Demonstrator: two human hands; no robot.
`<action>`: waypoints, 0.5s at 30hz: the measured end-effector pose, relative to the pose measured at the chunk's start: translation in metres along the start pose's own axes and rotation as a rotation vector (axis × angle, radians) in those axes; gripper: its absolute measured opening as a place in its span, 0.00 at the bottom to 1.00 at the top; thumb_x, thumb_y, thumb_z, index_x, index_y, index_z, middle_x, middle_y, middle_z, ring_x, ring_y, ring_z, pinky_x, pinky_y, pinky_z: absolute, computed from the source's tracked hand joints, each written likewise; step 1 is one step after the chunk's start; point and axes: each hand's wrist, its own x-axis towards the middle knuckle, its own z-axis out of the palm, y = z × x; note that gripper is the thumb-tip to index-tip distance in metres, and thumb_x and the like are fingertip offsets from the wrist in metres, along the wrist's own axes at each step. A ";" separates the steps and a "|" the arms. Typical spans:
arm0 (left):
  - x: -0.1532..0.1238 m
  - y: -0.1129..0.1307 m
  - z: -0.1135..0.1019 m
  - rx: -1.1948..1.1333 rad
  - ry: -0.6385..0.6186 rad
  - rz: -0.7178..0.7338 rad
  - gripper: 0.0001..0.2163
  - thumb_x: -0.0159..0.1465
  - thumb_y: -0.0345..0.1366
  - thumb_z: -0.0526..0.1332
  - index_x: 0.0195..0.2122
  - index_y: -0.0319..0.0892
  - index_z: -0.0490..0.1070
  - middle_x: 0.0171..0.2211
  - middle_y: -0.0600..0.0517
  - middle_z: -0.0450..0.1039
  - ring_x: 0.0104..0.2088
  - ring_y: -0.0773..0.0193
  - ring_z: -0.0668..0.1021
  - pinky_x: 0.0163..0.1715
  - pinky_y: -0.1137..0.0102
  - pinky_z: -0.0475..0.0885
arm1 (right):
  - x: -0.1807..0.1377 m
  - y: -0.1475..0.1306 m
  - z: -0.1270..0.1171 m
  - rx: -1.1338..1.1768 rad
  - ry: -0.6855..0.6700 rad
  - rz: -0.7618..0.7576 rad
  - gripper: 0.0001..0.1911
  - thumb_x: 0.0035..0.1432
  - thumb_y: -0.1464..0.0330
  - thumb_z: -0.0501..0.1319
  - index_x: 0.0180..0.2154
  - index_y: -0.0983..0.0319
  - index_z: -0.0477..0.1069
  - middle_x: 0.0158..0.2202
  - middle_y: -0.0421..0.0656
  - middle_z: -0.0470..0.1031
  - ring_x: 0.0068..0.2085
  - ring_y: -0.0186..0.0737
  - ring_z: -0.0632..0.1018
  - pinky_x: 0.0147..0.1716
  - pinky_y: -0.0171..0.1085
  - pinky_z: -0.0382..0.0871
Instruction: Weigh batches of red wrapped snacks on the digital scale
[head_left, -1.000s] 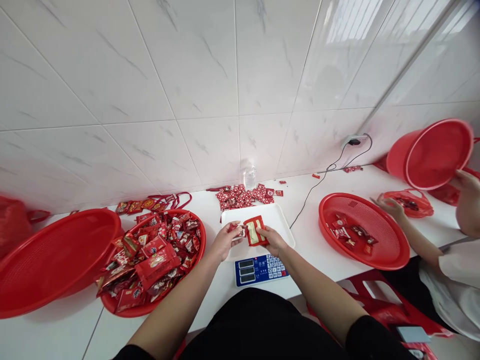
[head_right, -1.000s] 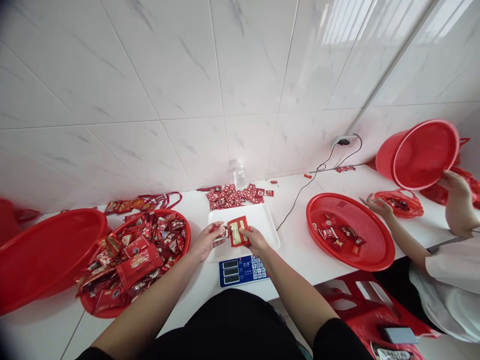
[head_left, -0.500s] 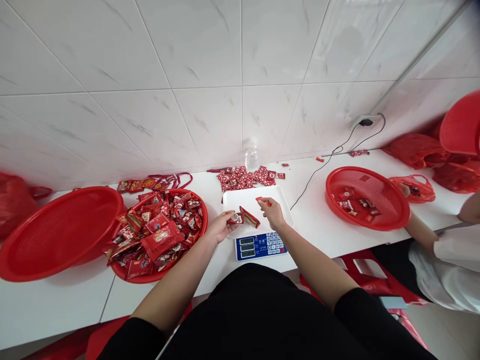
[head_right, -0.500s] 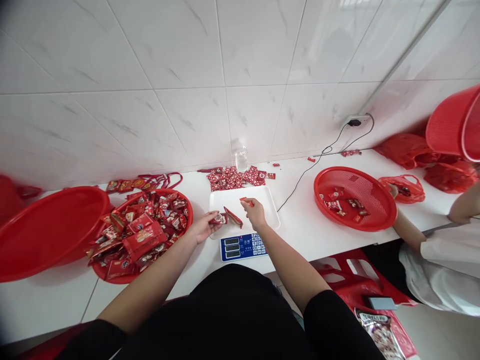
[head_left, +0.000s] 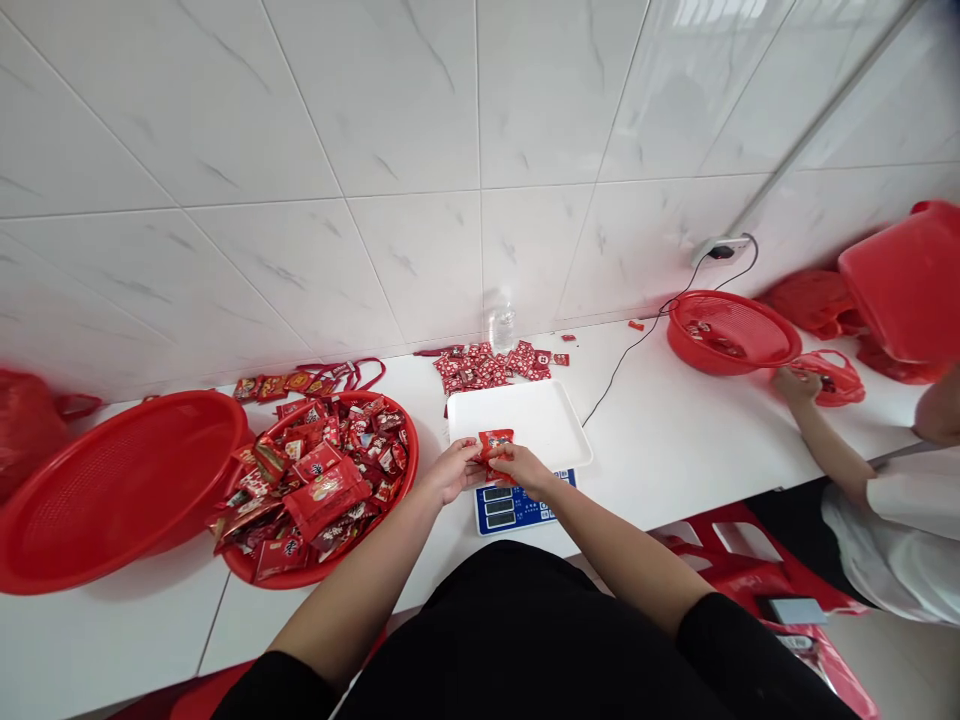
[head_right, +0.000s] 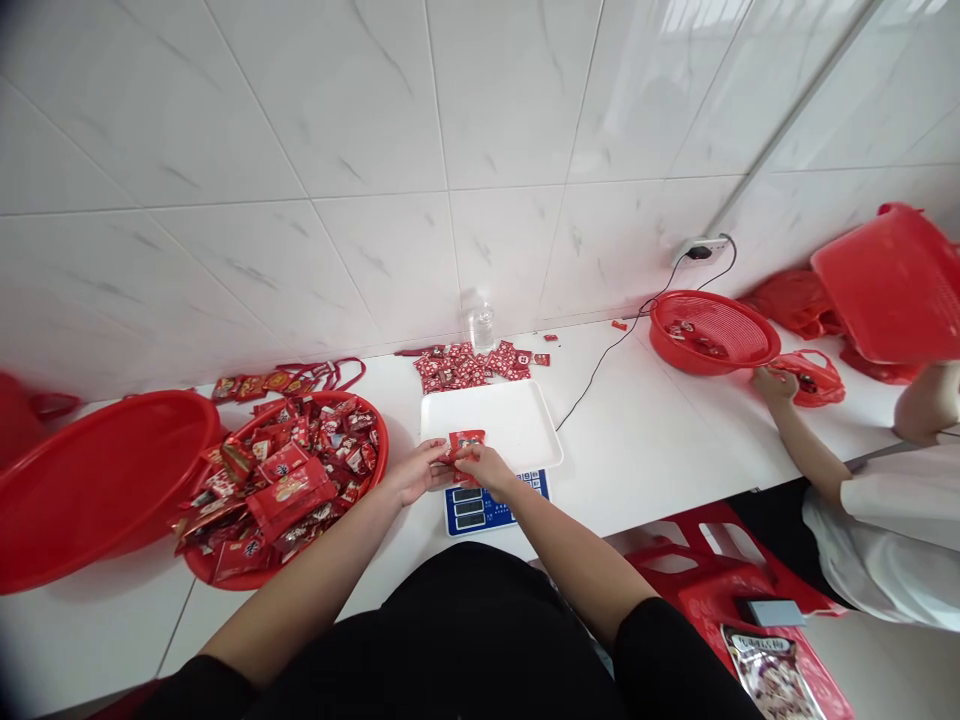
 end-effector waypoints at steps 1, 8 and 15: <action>0.001 0.000 0.003 0.007 0.003 0.018 0.12 0.57 0.31 0.66 0.39 0.41 0.65 0.30 0.48 0.76 0.29 0.60 0.80 0.35 0.60 0.77 | 0.001 0.000 0.003 0.006 0.010 -0.008 0.10 0.47 0.67 0.68 0.34 0.62 0.73 0.33 0.41 0.76 0.33 0.38 0.77 0.30 0.36 0.74; 0.008 0.014 0.002 -0.003 0.153 0.240 0.07 0.62 0.26 0.56 0.40 0.42 0.65 0.36 0.49 0.74 0.33 0.68 0.78 0.35 0.70 0.75 | 0.010 -0.019 -0.019 0.102 0.139 -0.090 0.14 0.50 0.64 0.66 0.39 0.60 0.69 0.38 0.42 0.76 0.36 0.36 0.78 0.34 0.35 0.75; -0.001 0.009 -0.003 0.024 0.148 0.183 0.06 0.63 0.29 0.56 0.40 0.42 0.65 0.34 0.50 0.74 0.30 0.69 0.78 0.34 0.70 0.76 | -0.001 -0.025 -0.036 0.085 0.171 -0.068 0.13 0.50 0.63 0.66 0.36 0.60 0.67 0.37 0.42 0.76 0.34 0.34 0.77 0.30 0.32 0.71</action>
